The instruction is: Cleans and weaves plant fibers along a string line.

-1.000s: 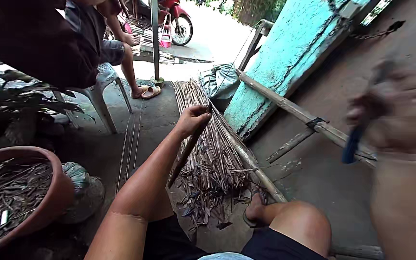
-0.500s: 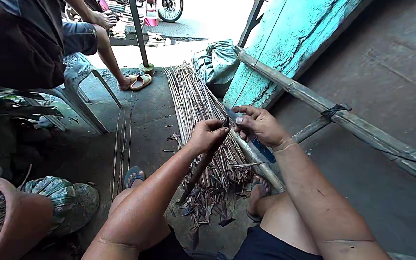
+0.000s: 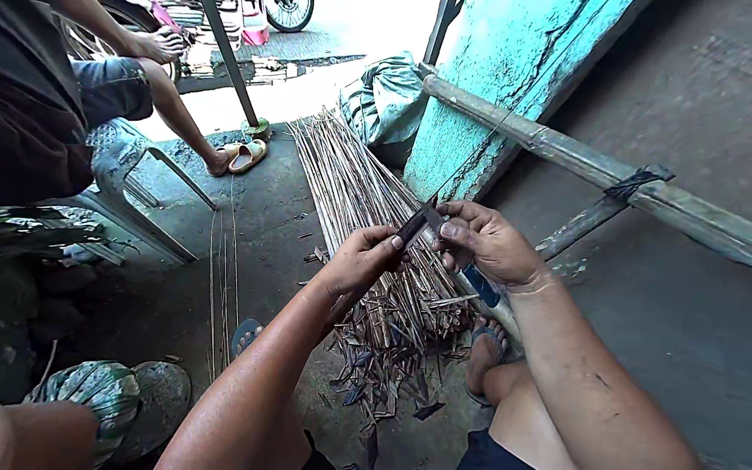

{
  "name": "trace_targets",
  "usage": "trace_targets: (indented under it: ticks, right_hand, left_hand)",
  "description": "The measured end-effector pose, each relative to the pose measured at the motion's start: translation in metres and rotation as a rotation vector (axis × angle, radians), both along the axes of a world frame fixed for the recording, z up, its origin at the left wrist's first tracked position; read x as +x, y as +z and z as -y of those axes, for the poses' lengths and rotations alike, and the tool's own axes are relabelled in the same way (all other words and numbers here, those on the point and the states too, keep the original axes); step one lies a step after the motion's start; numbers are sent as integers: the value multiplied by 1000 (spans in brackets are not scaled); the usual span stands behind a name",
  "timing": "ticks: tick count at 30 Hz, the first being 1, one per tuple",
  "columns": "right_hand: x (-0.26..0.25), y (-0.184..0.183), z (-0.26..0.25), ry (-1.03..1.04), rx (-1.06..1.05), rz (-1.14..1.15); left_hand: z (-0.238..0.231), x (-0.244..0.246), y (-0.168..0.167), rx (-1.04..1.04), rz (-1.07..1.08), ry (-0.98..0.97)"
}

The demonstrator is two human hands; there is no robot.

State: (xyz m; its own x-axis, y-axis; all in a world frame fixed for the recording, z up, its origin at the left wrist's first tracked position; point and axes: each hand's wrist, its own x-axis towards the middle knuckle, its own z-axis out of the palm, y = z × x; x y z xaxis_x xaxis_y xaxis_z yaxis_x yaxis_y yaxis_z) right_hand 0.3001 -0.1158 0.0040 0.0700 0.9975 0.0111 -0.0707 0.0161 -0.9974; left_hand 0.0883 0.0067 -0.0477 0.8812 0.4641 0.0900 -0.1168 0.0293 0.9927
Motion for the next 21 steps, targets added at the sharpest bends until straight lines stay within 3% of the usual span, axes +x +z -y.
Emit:
trace_targets:
  ticks: [3, 7, 11, 21]
  right_hand:
    - [-5, -5, -2, 89, -31, 72]
    - [-14, -9, -4, 188, -67, 96]
    - [-18, -12, -2, 152, -52, 85]
    - [1, -13, 1, 175, 160, 179]
  left_hand:
    - [-2, -2, 6, -39, 1, -36]
    - [5, -1, 10, 65, 26, 6]
    - [9, -8, 16, 120, 44, 59]
    - [1, -14, 28, 42, 20, -165]
